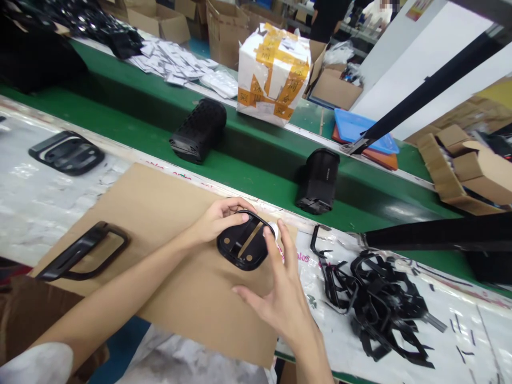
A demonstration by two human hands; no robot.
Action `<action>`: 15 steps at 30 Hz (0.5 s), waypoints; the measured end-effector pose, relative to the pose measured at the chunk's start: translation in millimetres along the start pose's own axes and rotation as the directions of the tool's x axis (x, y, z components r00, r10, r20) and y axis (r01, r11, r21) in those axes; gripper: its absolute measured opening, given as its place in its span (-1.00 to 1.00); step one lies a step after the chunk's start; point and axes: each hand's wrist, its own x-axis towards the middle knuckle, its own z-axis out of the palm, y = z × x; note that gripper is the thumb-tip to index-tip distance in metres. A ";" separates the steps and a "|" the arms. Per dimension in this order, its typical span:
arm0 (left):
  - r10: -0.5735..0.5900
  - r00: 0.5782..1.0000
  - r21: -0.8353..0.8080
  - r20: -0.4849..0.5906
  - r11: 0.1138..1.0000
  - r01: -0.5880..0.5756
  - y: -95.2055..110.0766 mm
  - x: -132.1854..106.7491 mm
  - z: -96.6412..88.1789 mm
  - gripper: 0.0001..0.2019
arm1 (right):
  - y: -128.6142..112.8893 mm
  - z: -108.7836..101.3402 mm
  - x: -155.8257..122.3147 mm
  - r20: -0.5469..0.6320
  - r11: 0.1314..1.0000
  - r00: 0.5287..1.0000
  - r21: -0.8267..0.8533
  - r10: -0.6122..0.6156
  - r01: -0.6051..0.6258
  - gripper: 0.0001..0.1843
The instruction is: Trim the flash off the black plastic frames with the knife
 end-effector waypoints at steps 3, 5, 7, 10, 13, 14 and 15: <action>-0.004 0.998 -0.038 -0.063 0.999 0.001 -2.3 2.4 -0.2 -0.72 | -3.1 15.1 28.0 0.062 0.991 0.994 -0.096 -0.087 0.093 0.30; -0.023 0.993 -0.083 -0.115 0.996 0.014 -6.0 4.7 -1.8 -0.66 | 2.9 22.9 45.5 0.029 0.994 0.995 -0.046 -0.098 0.099 0.21; -0.084 0.984 -0.147 -0.154 0.987 0.061 -9.7 7.7 -5.0 -0.54 | 13.2 27.1 58.7 -0.013 0.991 0.998 0.118 -0.062 0.063 0.05; -0.111 0.966 -0.236 -0.235 0.970 0.054 -12.3 12.6 -11.8 -0.40 | 32.1 33.9 66.4 -0.010 0.869 0.999 0.494 0.038 -0.028 -0.10; -0.087 0.939 -0.284 -0.334 0.959 -0.013 -12.8 15.0 -16.6 -0.53 | 48.9 52.3 61.4 -0.043 0.580 0.991 0.814 0.127 -0.039 -0.17; -0.118 0.938 -0.296 -0.325 0.955 0.018 -13.7 14.9 -16.9 -0.56 | 52.9 60.6 58.2 -0.095 0.521 0.981 0.853 0.171 -0.008 -0.22; -0.168 0.944 -0.304 -0.284 0.950 0.078 -15.1 14.3 -16.3 -0.56 | 55.9 69.1 54.5 -0.145 0.492 0.965 0.870 0.217 0.020 -0.26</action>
